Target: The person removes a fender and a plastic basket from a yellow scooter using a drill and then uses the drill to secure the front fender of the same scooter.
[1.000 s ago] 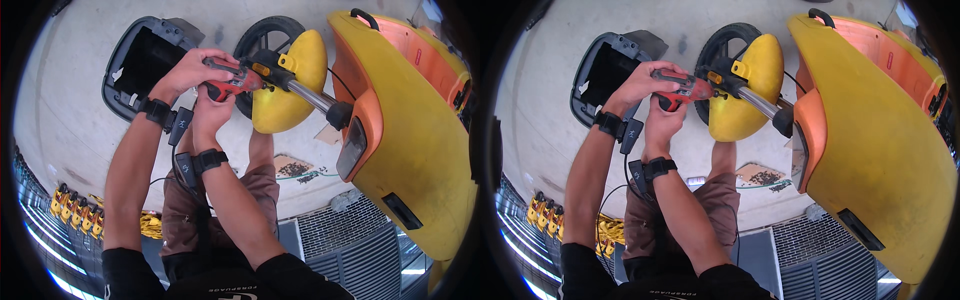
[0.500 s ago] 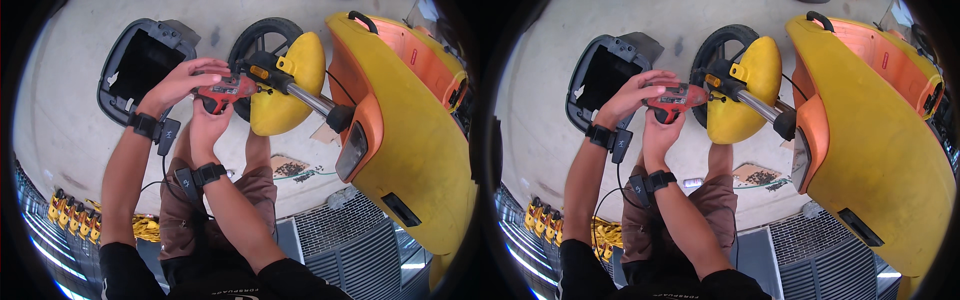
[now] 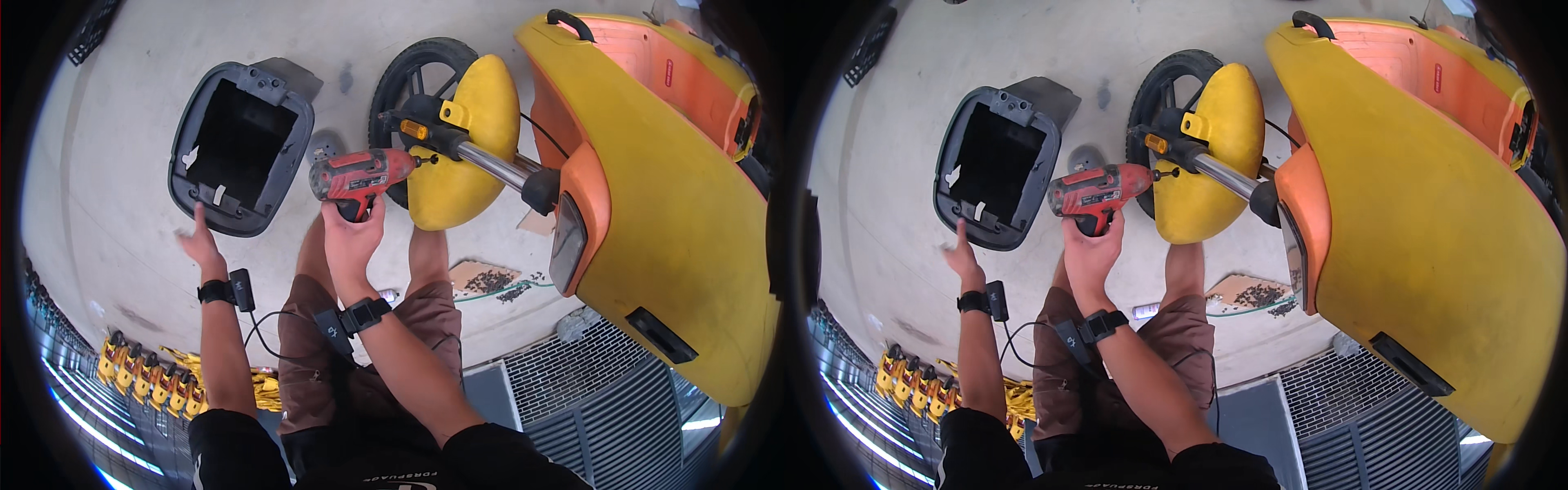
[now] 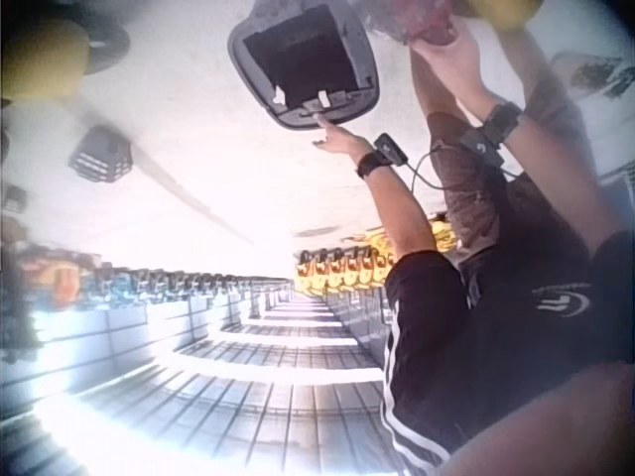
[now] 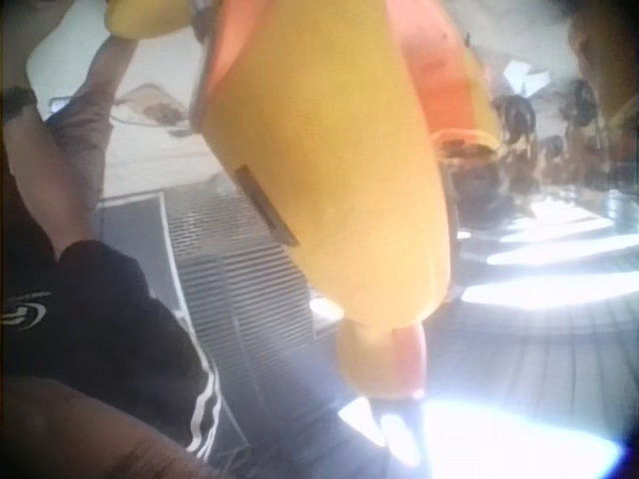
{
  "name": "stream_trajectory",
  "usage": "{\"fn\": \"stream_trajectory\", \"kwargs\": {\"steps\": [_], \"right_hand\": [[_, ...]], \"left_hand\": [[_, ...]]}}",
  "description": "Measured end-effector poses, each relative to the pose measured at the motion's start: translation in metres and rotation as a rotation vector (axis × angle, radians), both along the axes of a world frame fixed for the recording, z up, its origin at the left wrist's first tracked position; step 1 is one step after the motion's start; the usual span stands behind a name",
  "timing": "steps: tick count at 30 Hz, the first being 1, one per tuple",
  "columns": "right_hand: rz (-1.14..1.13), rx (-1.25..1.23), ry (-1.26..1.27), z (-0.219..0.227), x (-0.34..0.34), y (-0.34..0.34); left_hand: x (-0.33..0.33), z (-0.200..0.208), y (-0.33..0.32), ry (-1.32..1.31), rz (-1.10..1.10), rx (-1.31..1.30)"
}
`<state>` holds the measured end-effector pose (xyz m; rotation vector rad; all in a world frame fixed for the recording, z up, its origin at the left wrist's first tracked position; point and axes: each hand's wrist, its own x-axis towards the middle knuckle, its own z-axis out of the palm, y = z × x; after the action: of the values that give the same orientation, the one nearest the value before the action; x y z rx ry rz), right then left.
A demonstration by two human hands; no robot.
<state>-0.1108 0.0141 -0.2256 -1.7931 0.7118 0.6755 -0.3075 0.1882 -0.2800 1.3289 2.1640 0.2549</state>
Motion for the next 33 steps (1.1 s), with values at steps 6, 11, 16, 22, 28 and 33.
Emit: {"fn": "stream_trajectory", "kwargs": {"steps": [6,11,16,22,28,33], "right_hand": [[0.046,0.016,-0.075,0.005,0.000,-0.012],[0.089,0.072,0.013,0.008,0.008,-0.035],[0.251,0.168,0.045,0.029,0.013,-0.069],[0.260,0.263,0.035,0.031,0.029,-0.085],[0.272,0.224,0.070,0.032,0.029,-0.087],[0.332,0.208,0.089,0.034,0.026,-0.089]], "left_hand": [[0.034,0.011,-0.033,-0.860,0.273,-0.548],[0.098,0.025,-0.078,-0.940,0.158,-0.483],[0.083,0.015,-0.144,-0.752,0.080,-0.346],[0.082,0.035,-0.192,-0.835,0.206,-0.293],[0.071,0.052,-0.240,-0.866,0.274,-0.392],[0.069,0.052,-0.250,-0.889,0.305,-0.412]]}}
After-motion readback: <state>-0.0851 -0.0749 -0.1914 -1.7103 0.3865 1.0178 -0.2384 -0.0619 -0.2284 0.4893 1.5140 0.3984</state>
